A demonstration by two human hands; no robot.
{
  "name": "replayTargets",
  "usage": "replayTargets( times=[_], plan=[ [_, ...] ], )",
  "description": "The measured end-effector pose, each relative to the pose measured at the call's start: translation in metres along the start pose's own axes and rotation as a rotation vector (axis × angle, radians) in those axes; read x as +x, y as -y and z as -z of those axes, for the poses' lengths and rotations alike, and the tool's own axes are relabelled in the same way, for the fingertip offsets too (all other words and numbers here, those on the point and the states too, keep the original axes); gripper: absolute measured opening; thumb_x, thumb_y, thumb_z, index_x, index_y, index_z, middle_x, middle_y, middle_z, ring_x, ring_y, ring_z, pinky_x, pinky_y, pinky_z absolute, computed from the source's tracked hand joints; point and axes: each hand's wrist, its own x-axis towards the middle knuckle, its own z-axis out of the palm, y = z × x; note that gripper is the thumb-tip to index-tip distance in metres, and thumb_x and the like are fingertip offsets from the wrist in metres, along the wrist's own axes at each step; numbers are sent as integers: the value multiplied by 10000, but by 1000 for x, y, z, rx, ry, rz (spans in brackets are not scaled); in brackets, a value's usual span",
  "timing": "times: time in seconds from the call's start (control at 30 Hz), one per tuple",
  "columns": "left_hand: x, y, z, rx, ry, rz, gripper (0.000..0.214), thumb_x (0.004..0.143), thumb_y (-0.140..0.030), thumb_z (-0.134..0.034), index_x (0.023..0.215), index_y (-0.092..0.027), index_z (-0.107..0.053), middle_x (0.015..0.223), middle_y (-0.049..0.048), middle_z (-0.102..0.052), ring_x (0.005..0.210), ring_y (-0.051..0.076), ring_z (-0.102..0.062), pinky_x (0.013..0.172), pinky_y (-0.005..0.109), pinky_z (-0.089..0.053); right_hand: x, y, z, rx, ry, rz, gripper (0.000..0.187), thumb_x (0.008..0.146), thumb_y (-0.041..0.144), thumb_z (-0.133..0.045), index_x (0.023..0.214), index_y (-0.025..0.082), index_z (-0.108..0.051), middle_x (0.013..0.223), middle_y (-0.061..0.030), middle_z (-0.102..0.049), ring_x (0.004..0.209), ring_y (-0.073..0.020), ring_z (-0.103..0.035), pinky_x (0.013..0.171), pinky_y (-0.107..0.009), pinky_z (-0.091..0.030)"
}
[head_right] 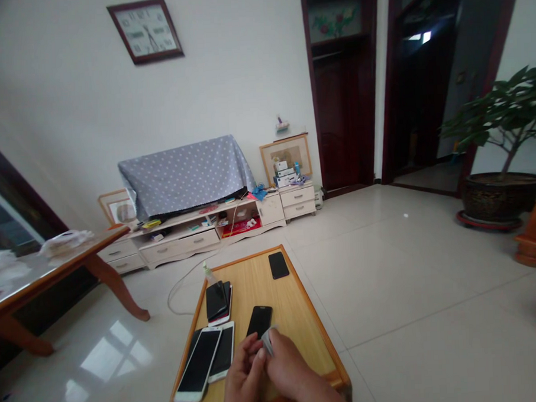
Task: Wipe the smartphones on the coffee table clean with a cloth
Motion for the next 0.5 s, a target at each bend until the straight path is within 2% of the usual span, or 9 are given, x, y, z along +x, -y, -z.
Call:
replayTargets(
  times=[0.13, 0.27, 0.33, 0.43, 0.5],
  plan=[
    [2, 1, 11, -46, 55, 111, 449, 775, -555, -697, 1001, -168, -679, 930, 75, -731, 877, 218, -688, 832, 329, -531, -6, 3, -8, -151, 1, -9, 110, 754, 213, -597, 855, 210, -553, 868, -19, -683, 785, -154, -589, 658, -230, -363],
    [5, 4, 18, -144, 2, 155, 574, 705, -542, -761, 1125, -169, -640, 1029, 92, -724, 893, 210, -686, 853, 329, -529, -6, 5, -11, -92, 60, 62, 147, 761, 182, -583, 905, 207, -567, 914, -11, -686, 816, -149, -590, 678, -218, -375],
    [6, 2, 19, -160, 35, 172, 601, 683, -523, -778, 1148, -171, -635, 1037, 93, -723, 885, 207, -685, 842, 322, -528, -6, 3, -12, -91, 76, 76, 143, 757, 182, -590, 898, 201, -575, 903, -5, -682, 804, -148, -585, 667, -217, -376],
    [6, -3, 19, -131, 119, 199, 466, 685, -515, -761, 991, -174, -676, 890, 63, -731, 837, 213, -683, 779, 305, -517, -7, -1, -17, -125, 74, 44, 136, 716, 162, -607, 845, 189, -576, 855, 3, -670, 775, -147, -574, 625, -214, -360],
    [7, -6, 20, -109, 109, 201, 390, 696, -515, -741, 890, -183, -674, 800, 40, -717, 783, 205, -671, 730, 291, -500, -7, -3, -20, -80, 84, 46, 154, 709, 159, -605, 860, 185, -587, 848, 4, -670, 779, -149, -582, 614, -211, -364]
  ],
)
